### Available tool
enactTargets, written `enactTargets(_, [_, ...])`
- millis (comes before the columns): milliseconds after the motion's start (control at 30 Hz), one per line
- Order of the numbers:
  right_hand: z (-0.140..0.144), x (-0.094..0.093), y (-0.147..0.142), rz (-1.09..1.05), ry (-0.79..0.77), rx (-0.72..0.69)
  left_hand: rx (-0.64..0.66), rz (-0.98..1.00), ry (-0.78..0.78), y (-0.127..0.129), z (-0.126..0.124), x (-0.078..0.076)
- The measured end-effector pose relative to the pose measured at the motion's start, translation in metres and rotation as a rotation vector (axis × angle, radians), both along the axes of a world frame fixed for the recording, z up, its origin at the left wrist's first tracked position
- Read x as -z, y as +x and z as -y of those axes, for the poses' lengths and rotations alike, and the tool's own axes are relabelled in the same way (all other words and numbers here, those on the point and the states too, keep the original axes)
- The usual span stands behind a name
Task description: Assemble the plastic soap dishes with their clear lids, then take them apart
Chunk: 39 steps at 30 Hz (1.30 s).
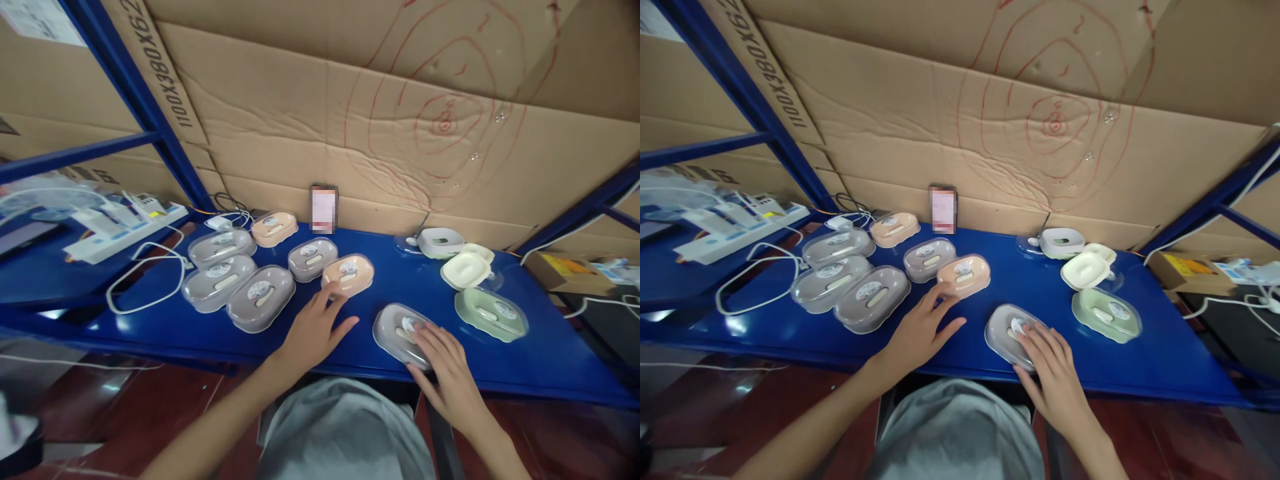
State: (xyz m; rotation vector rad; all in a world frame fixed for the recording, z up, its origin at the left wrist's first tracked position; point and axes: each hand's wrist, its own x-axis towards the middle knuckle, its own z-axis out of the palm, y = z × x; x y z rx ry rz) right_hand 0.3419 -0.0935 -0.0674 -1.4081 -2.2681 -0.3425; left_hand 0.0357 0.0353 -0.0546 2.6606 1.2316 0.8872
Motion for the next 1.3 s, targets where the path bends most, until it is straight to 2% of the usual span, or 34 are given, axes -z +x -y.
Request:
enactTargets(100, [0.000,-0.001,0.005,0.016,-0.008,0.030,0.095,-0.088,-0.066,0.016,-0.024,-0.004])
enactTargets(167, [-0.007,-0.003,0.003,0.020,0.003,0.034,0.135,-0.114,-0.088,0.023,-0.031,-0.009])
enactTargets(300, [-0.038,-0.007,-0.012,-0.002,0.008,0.040,0.208,-0.087,-0.097,0.019,-0.014,-0.017])
enactTargets(400, [-0.076,-0.018,-0.020,-0.002,-0.065,-0.086,0.274,-0.122,-0.073,0.009,0.005,-0.015])
enactTargets(467, [-0.108,-0.031,-0.014,-0.019,-0.126,-0.165,0.260,-0.175,-0.038,0.004,0.010,-0.011])
enactTargets(533, [-0.143,-0.043,0.004,-0.062,-0.104,-0.071,0.188,-0.228,-0.002,0.000,0.007,-0.005])
enactTargets(600, [-0.175,-0.052,0.029,-0.101,0.014,0.146,0.113,-0.259,0.032,-0.001,-0.002,-0.001])
enactTargets(667, [-0.200,-0.056,0.056,-0.137,0.088,0.289,0.052,-0.249,0.056,0.000,-0.010,0.002])
enactTargets(800, [-0.223,-0.055,0.087,-0.143,0.104,0.452,-0.001,-0.185,0.075,0.004,-0.015,0.005])
enactTargets(933, [-0.209,-0.060,0.078,-0.077,0.052,0.519,0.035,-0.131,0.072,0.007,0.003,0.005])
enactTargets(1067, [-0.150,-0.059,0.035,0.009,0.029,0.464,0.159,-0.034,0.031,0.005,0.025,0.007])
enactTargets(1200, [-0.070,-0.037,-0.024,0.094,0.021,0.217,0.275,0.010,0.064,0.004,0.035,0.012])
enactTargets(1300, [-0.034,-0.023,-0.052,0.075,-0.052,-0.011,0.338,-0.059,0.069,0.005,0.034,0.015])
